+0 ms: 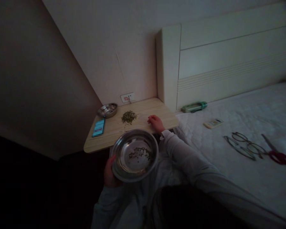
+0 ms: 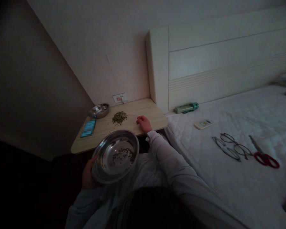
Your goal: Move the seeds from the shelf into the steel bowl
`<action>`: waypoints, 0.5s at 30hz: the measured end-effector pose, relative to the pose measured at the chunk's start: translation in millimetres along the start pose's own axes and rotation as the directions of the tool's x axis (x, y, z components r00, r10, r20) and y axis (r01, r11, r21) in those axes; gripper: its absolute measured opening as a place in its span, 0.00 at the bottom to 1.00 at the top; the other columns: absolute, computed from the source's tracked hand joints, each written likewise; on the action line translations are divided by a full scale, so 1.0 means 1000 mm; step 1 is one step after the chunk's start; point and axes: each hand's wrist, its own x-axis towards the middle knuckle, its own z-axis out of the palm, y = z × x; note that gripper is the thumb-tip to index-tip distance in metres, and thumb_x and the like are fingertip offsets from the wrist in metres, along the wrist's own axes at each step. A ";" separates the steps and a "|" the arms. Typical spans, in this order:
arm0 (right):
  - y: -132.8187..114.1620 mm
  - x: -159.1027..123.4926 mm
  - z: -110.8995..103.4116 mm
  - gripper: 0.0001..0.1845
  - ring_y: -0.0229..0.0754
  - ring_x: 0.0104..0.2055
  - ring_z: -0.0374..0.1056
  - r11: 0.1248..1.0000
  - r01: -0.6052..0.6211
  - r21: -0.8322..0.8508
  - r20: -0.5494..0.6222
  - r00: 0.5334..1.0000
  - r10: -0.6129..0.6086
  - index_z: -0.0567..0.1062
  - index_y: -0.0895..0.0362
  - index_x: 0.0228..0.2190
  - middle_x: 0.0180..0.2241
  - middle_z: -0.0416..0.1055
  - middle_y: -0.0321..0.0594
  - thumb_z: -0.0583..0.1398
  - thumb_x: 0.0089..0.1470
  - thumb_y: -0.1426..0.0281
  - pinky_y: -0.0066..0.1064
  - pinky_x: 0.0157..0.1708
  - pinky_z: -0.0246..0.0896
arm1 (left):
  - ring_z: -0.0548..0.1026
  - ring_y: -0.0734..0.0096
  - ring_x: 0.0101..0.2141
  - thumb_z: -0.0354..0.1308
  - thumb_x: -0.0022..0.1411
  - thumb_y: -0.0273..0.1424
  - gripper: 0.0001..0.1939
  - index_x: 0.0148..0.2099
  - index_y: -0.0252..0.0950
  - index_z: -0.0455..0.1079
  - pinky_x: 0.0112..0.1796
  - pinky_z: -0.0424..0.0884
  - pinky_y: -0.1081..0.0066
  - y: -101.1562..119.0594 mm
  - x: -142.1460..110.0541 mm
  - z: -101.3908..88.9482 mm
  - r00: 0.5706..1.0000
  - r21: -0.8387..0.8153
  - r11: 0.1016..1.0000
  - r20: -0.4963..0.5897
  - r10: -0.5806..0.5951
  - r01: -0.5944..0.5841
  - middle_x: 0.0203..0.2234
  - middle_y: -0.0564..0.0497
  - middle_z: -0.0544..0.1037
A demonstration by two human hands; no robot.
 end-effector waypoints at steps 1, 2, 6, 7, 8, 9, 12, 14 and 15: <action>0.001 0.000 0.000 0.06 0.32 0.22 0.61 1.000 -0.001 -0.003 0.004 1.000 0.001 0.65 0.57 0.24 0.19 0.66 0.31 0.53 0.40 0.67 0.27 0.28 0.55 | 0.71 0.61 0.29 0.51 0.45 0.33 0.10 0.18 0.36 0.68 0.34 0.67 0.65 -0.002 0.003 -0.001 1.000 -0.010 1.000 0.005 -0.018 0.018 0.15 0.51 0.72; 0.002 0.001 0.000 0.06 0.32 0.22 0.61 1.000 0.001 -0.002 0.009 1.000 -0.001 0.65 0.57 0.24 0.19 0.66 0.31 0.53 0.40 0.67 0.27 0.28 0.55 | 0.71 0.61 0.29 0.52 0.45 0.33 0.10 0.18 0.36 0.69 0.34 0.67 0.65 -0.003 0.005 -0.002 0.999 -0.006 0.999 0.007 -0.036 0.036 0.15 0.50 0.72; 0.003 0.002 0.000 0.07 0.32 0.22 0.61 1.000 0.020 0.010 0.006 1.000 -0.020 0.65 0.57 0.24 0.19 0.66 0.31 0.54 0.41 0.66 0.27 0.27 0.56 | 0.71 0.62 0.28 0.55 0.42 0.31 0.07 0.17 0.35 0.68 0.35 0.66 0.66 -0.008 0.011 -0.004 0.998 0.020 0.998 0.001 -0.065 0.065 0.14 0.51 0.71; 0.003 0.002 0.000 0.07 0.33 0.22 0.62 1.000 0.019 0.013 0.006 1.000 -0.019 0.65 0.57 0.24 0.19 0.66 0.31 0.53 0.41 0.66 0.27 0.27 0.56 | 0.71 0.62 0.29 0.54 0.42 0.32 0.07 0.18 0.35 0.68 0.36 0.66 0.66 -0.009 0.012 -0.004 0.999 0.009 0.999 0.010 -0.051 0.051 0.14 0.51 0.71; 0.003 0.002 0.000 0.07 0.33 0.22 0.62 1.000 0.014 0.012 0.007 1.000 -0.014 0.65 0.57 0.24 0.19 0.66 0.31 0.53 0.41 0.66 0.27 0.27 0.56 | 0.71 0.62 0.30 0.54 0.42 0.32 0.07 0.18 0.36 0.68 0.36 0.66 0.65 -0.009 0.012 -0.003 0.999 0.000 0.999 0.024 -0.047 0.047 0.15 0.50 0.71; 0.003 0.002 0.000 0.07 0.33 0.22 0.62 1.000 0.009 0.009 0.012 1.000 -0.009 0.65 0.57 0.24 0.18 0.66 0.31 0.53 0.41 0.66 0.27 0.28 0.56 | 0.71 0.60 0.32 0.53 0.43 0.33 0.08 0.19 0.36 0.69 0.37 0.66 0.65 -0.010 0.012 -0.003 0.997 -0.002 0.999 0.049 -0.054 0.054 0.16 0.50 0.72; 0.003 0.002 0.000 0.06 0.33 0.22 0.62 1.000 0.007 0.002 0.014 1.000 -0.007 0.65 0.57 0.24 0.18 0.66 0.31 0.53 0.41 0.67 0.27 0.28 0.56 | 0.70 0.57 0.36 0.53 0.42 0.35 0.08 0.20 0.36 0.69 0.38 0.65 0.64 -0.012 0.012 -0.001 0.983 0.046 0.991 0.135 -0.128 0.122 0.18 0.48 0.73; 0.003 0.002 -0.001 0.06 0.33 0.22 0.62 1.000 0.013 -0.010 0.007 1.000 -0.013 0.65 0.57 0.24 0.18 0.66 0.31 0.53 0.42 0.67 0.26 0.28 0.56 | 0.70 0.55 0.37 0.53 0.42 0.35 0.09 0.20 0.36 0.70 0.39 0.65 0.63 -0.015 0.014 -0.001 0.973 0.058 0.986 0.163 -0.161 0.153 0.18 0.47 0.73; 0.003 0.002 -0.001 0.06 0.33 0.22 0.62 1.000 0.016 -0.018 0.006 1.000 -0.015 0.65 0.57 0.24 0.18 0.66 0.31 0.53 0.42 0.67 0.26 0.27 0.56 | 0.70 0.56 0.37 0.53 0.42 0.36 0.09 0.21 0.36 0.70 0.39 0.65 0.63 -0.018 0.016 -0.001 0.973 0.049 0.987 0.169 -0.160 0.154 0.18 0.47 0.73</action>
